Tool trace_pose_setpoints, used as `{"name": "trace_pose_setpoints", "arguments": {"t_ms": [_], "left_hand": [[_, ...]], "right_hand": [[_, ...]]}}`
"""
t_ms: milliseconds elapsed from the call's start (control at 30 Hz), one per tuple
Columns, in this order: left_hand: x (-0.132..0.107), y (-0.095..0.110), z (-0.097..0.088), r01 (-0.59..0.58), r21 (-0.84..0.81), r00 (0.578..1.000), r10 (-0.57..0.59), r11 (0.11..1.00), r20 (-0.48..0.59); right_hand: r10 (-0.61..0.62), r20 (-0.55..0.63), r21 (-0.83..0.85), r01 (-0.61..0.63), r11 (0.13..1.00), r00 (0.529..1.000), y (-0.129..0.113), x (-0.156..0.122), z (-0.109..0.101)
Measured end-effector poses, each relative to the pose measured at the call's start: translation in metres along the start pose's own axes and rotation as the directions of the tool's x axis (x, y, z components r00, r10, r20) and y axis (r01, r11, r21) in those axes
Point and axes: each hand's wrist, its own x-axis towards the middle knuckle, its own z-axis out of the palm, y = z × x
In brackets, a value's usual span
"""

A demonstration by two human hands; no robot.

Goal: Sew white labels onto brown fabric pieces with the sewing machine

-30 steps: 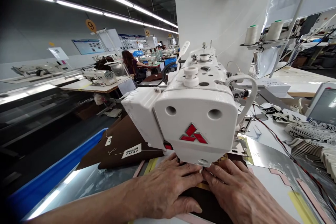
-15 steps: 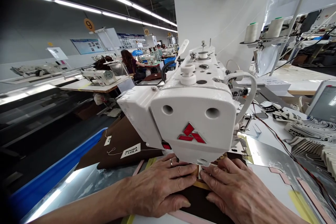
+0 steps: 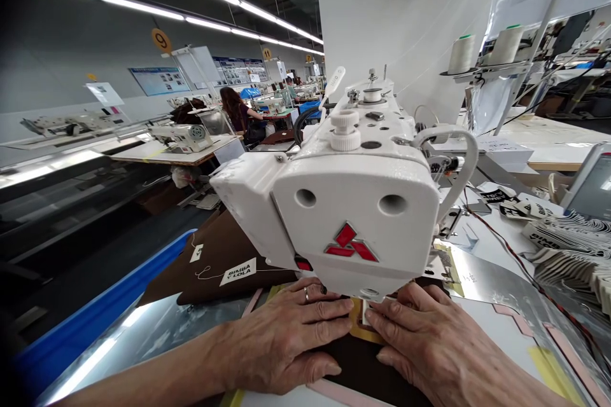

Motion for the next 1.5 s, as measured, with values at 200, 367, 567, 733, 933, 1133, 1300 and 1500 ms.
{"name": "trace_pose_setpoints", "arguments": {"t_ms": [200, 367, 567, 733, 933, 1133, 1300, 1500], "left_hand": [[-0.001, -0.004, 0.005, -0.01, -0.018, 1.0, 0.01, 1.0, -0.028], [-0.001, -0.004, 0.004, -0.005, -0.021, 1.0, 0.004, 1.0, -0.013], [-0.001, -0.003, 0.004, -0.025, 0.018, 0.998, 0.026, 1.0, -0.052], [-0.001, -0.003, 0.004, -0.031, 0.029, 0.998, 0.032, 0.999, -0.049], [-0.001, -0.003, 0.002, -0.052, 0.031, 0.998, 0.053, 0.998, -0.031], [0.0, -0.006, 0.002, -0.018, 0.068, 0.999, 0.021, 0.998, -0.042], [0.002, -0.007, 0.001, 0.035, 0.076, 0.999, -0.032, 0.996, -0.034], [0.007, -0.009, -0.001, 0.069, 0.06, 0.997, -0.067, 0.996, -0.038]], "right_hand": [[0.003, -0.032, -0.001, -0.003, 1.0, 0.999, 0.001, -0.003, 0.006], [-0.007, -0.076, 0.006, 0.007, 1.0, 0.997, 0.0, 0.0, 0.003], [-0.037, -0.084, -0.032, 0.034, 0.999, 0.996, 0.001, 0.002, 0.002], [-0.02, -0.035, -0.015, 0.02, 1.0, 0.999, -0.001, 0.0, 0.001], [0.008, -0.014, 0.015, -0.008, 1.0, 1.0, -0.003, -0.004, 0.004], [0.044, -0.016, 0.056, -0.043, 0.998, 0.999, -0.001, -0.001, 0.002], [0.071, 0.006, 0.078, -0.071, 0.994, 0.997, 0.004, 0.003, 0.002], [0.124, 0.026, 0.148, -0.126, 0.981, 0.992, 0.012, 0.0, 0.011]]}}
